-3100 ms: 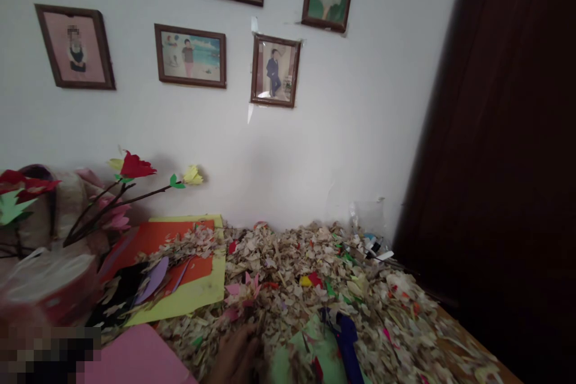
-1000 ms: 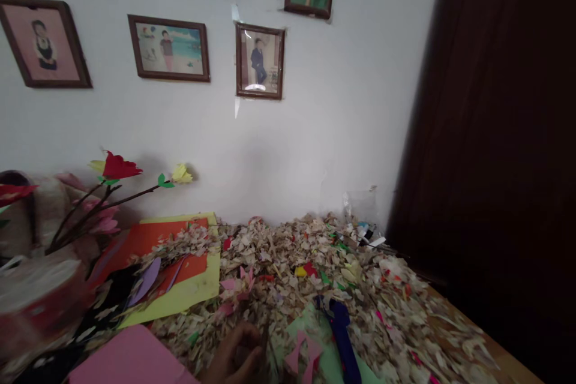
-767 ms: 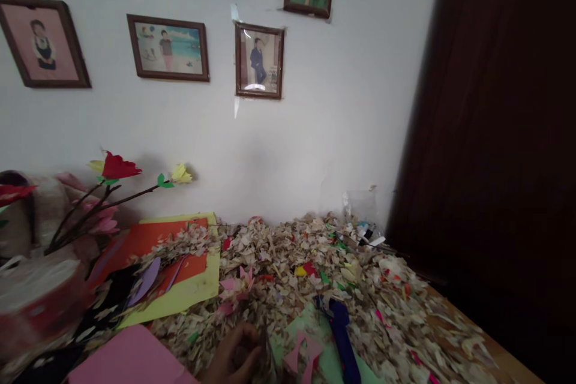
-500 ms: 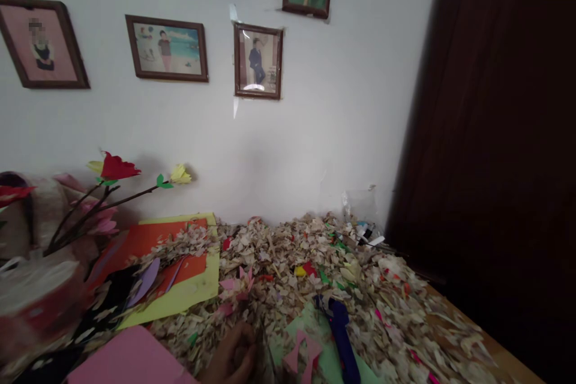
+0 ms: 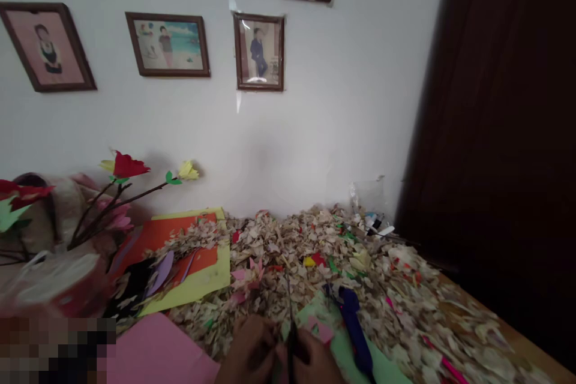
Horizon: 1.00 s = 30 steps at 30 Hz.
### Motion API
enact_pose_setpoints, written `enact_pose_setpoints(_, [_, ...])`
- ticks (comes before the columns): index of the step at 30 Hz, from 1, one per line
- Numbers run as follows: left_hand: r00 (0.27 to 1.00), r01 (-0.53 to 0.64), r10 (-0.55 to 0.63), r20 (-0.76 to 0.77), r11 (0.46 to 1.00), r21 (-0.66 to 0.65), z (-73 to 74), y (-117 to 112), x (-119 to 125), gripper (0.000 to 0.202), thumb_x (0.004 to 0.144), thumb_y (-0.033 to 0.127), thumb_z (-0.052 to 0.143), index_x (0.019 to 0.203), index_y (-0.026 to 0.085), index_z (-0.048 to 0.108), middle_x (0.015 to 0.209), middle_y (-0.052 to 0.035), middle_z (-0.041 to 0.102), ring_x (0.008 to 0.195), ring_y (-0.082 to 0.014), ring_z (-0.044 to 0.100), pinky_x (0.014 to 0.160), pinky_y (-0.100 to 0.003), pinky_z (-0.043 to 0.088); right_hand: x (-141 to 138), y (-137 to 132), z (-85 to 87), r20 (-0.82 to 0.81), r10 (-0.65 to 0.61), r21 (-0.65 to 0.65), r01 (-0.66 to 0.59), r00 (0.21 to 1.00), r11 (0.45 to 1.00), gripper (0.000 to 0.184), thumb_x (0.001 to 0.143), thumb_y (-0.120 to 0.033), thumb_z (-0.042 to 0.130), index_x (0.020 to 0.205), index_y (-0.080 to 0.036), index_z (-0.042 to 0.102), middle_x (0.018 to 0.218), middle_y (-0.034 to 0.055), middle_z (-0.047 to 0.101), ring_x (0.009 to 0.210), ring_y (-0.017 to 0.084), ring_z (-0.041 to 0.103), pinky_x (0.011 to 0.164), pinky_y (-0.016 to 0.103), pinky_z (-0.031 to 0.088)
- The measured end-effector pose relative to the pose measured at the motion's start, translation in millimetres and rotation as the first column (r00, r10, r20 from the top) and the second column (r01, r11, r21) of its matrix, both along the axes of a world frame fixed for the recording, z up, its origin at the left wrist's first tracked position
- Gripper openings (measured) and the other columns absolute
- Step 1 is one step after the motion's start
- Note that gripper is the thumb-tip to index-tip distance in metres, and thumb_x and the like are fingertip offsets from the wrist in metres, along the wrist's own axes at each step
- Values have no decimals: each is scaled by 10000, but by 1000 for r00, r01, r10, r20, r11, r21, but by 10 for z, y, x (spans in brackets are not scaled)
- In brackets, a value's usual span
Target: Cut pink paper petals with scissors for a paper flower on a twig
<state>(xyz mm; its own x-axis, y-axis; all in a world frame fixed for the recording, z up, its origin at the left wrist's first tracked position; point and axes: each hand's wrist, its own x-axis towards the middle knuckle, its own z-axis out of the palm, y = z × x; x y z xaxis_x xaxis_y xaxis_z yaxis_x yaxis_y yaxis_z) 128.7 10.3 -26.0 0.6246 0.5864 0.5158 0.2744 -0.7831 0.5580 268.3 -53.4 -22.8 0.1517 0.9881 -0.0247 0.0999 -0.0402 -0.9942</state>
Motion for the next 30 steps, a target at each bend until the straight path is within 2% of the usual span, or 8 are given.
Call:
enact_pose_setpoints(4, [999,50,-47,19,977,-209,213,-111,-35,93,738,110,523,762,192,559,910,-33,611,898,-180,519,820,-307,311,-54,86,153,31,-81,79,78,996,994,125,638,-299,568,652,-178,541,690,27,640,743,213,589,678,289,450])
enact_pose_setpoints(7, [986,123,-73,150,927,-355,221,-121,-47,80,793,214,501,781,191,577,894,-36,594,891,-182,503,824,-307,325,-62,102,136,-49,-102,101,107,994,989,162,643,-330,570,654,-172,540,660,23,629,690,201,581,652,290,447])
enact_pose_setpoints(9, [952,231,-84,294,826,-514,168,-110,-27,83,778,253,520,786,184,567,806,-17,578,784,-159,506,730,-272,366,-56,83,102,-45,-135,77,139,990,987,185,629,-342,585,642,-161,544,649,26,619,662,197,569,620,286,441])
enact_pose_setpoints(13, [884,377,51,465,512,-772,103,-108,57,123,628,161,622,691,171,517,616,51,499,576,-95,428,530,-196,326,-54,20,62,-48,-134,-6,133,990,991,245,623,-374,600,691,-141,565,664,26,609,654,187,553,609,280,430])
enact_pose_setpoints(15, [876,382,99,473,458,-803,132,-125,90,166,580,126,640,646,169,494,579,64,486,546,-82,408,503,-185,305,-55,0,44,-99,-94,-30,92,991,995,271,634,-399,601,713,-144,560,654,13,593,634,171,539,596,270,420])
enact_pose_setpoints(19, [855,398,147,497,429,-811,246,-159,109,261,542,171,708,632,173,462,555,72,477,511,-70,404,474,-180,285,-25,-8,7,-157,-48,-26,45,986,999,313,618,-450,630,688,-160,536,623,-13,544,589,138,489,567,248,389])
enact_pose_setpoints(22, [852,420,116,510,429,-800,273,-145,95,312,536,205,741,647,176,451,577,64,490,527,-72,427,494,-185,295,1,-7,24,-119,-46,-69,38,992,997,396,546,-524,655,655,-166,527,581,-27,500,544,123,438,513,236,355])
enact_pose_setpoints(30, [849,443,63,525,458,-771,100,-56,51,269,603,310,714,637,165,489,579,48,485,543,-87,422,521,-206,302,-22,-29,116,-71,2,-32,-5,997,999,423,576,-561,613,636,-163,481,564,-46,417,525,101,368,516,236,334])
